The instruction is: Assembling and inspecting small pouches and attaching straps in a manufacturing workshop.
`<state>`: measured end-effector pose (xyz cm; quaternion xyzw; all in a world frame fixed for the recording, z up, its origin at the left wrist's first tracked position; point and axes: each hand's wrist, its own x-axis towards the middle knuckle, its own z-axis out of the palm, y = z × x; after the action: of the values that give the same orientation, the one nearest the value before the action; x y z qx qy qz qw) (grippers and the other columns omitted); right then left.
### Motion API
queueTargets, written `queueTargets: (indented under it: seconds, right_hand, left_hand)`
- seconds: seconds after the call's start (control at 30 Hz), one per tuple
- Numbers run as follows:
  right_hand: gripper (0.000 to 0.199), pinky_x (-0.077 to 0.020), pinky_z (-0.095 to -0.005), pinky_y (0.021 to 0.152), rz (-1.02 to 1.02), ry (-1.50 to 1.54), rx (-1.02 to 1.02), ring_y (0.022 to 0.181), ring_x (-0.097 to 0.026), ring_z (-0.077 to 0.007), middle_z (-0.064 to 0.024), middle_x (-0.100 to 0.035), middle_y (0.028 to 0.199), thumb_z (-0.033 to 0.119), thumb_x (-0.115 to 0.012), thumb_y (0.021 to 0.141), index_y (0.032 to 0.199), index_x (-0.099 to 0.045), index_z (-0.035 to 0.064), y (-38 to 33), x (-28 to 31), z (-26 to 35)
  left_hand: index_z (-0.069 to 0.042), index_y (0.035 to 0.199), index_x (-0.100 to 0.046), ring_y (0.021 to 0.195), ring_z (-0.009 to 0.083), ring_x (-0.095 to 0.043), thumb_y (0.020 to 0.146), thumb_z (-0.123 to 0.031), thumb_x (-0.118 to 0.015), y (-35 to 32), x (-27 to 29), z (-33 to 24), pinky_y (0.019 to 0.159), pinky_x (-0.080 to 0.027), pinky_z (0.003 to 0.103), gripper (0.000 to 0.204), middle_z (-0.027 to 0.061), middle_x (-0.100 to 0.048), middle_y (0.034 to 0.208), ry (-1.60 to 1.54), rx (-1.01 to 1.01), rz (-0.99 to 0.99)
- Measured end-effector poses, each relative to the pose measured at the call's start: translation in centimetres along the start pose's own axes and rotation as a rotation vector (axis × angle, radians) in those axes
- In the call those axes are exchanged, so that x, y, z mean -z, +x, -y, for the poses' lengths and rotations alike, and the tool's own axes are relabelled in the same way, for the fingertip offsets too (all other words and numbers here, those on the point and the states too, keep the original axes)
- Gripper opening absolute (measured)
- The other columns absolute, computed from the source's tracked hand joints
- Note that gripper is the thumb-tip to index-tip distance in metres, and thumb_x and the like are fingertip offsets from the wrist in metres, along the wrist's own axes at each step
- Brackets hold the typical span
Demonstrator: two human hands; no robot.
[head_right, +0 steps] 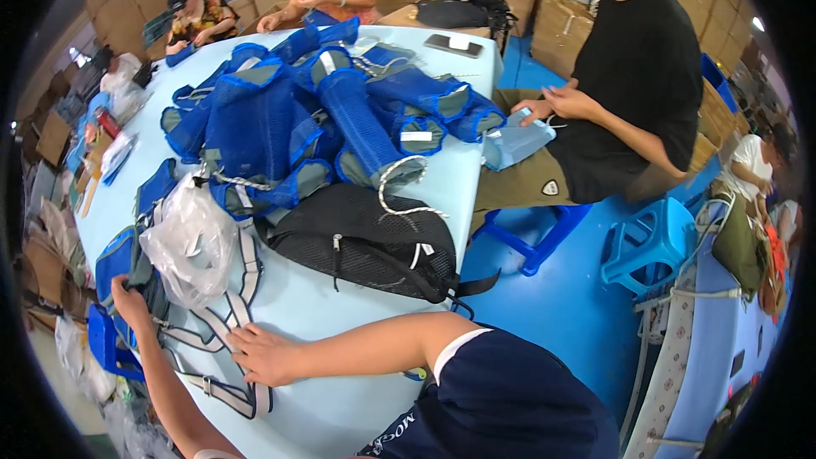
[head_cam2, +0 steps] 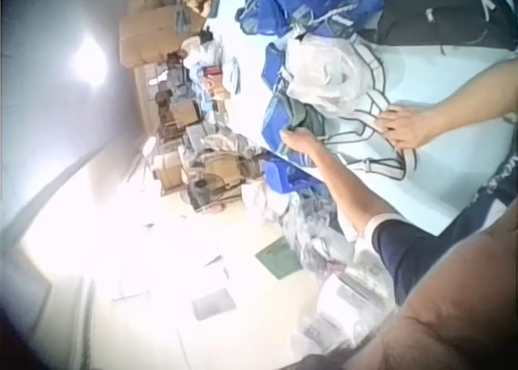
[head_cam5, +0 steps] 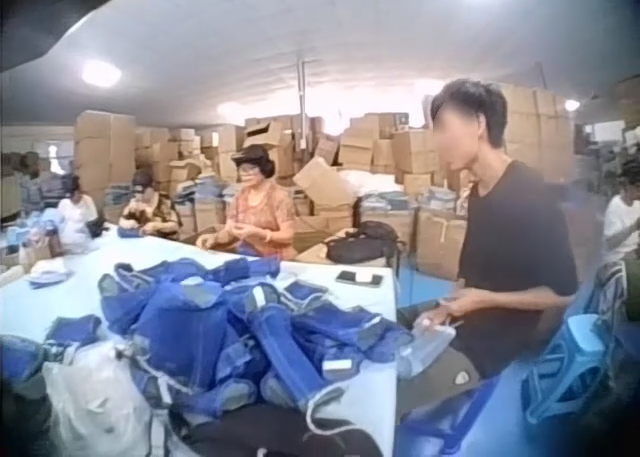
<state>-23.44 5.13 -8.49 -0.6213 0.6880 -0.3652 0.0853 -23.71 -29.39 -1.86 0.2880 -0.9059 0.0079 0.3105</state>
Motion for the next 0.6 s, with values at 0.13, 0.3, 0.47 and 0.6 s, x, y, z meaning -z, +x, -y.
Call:
queueTargets:
  seconds: [0.13,0.3,0.47,0.6]
  right_hand:
    - [0.047,-0.0187,-0.0434,0.106,0.035,-0.037,0.008,0.127,-0.028,-0.0358,-0.0243,-0.034,0.134,0.031,-0.054,0.084,0.117,-0.051,-0.0026,0.0,0.8,0.5]
    - [0.047,-0.0217,-0.0437,0.104,-0.03,-0.022,0.067,0.126,-0.031,-0.0358,-0.0249,-0.036,0.132,0.031,-0.056,0.083,0.115,-0.052,-0.0029,0.2,-0.4,0.0]
    - [0.037,-0.03,-0.0438,0.098,-0.228,-0.087,0.126,0.117,-0.041,-0.035,-0.0231,-0.047,0.122,0.03,-0.062,0.076,0.099,-0.062,0.0005,-0.1,-1.5,-0.4]
    - [0.038,-0.0306,-0.0434,0.098,-0.205,-0.153,0.081,0.117,-0.041,-0.0326,-0.0201,-0.049,0.12,0.031,-0.062,0.077,0.102,-0.062,0.0023,-0.4,-0.4,-1.4]
  left_hand:
    - [-0.002,0.103,-0.058,0.094,0.0303,-0.059,0.078,0.0,-0.05,1.8,4.8,1.2,0.085,-0.043,0.034,0.026,0.0145,-0.062,0.1,-0.196,0.066,-0.489]
    - [-0.003,0.112,-0.057,0.099,0.0258,-0.059,0.085,-0.006,-0.048,1.6,17.7,-3.2,0.087,-0.043,0.034,0.029,0.0132,-0.061,0.11,-0.218,0.159,-0.709]
    - [0.004,0.11,-0.056,0.102,0.018,-0.057,0.087,-0.009,-0.052,-1.6,27.4,-9.1,0.091,-0.042,0.029,0.026,0.012,-0.06,0.114,-0.774,-0.216,-0.787]
    - [0.003,0.112,-0.052,0.098,0.0294,-0.06,0.091,-0.021,-0.052,-3.8,34.0,-7.7,0.083,-0.049,0.034,0.032,0.0163,-0.061,0.107,0.054,-0.07,-0.903]
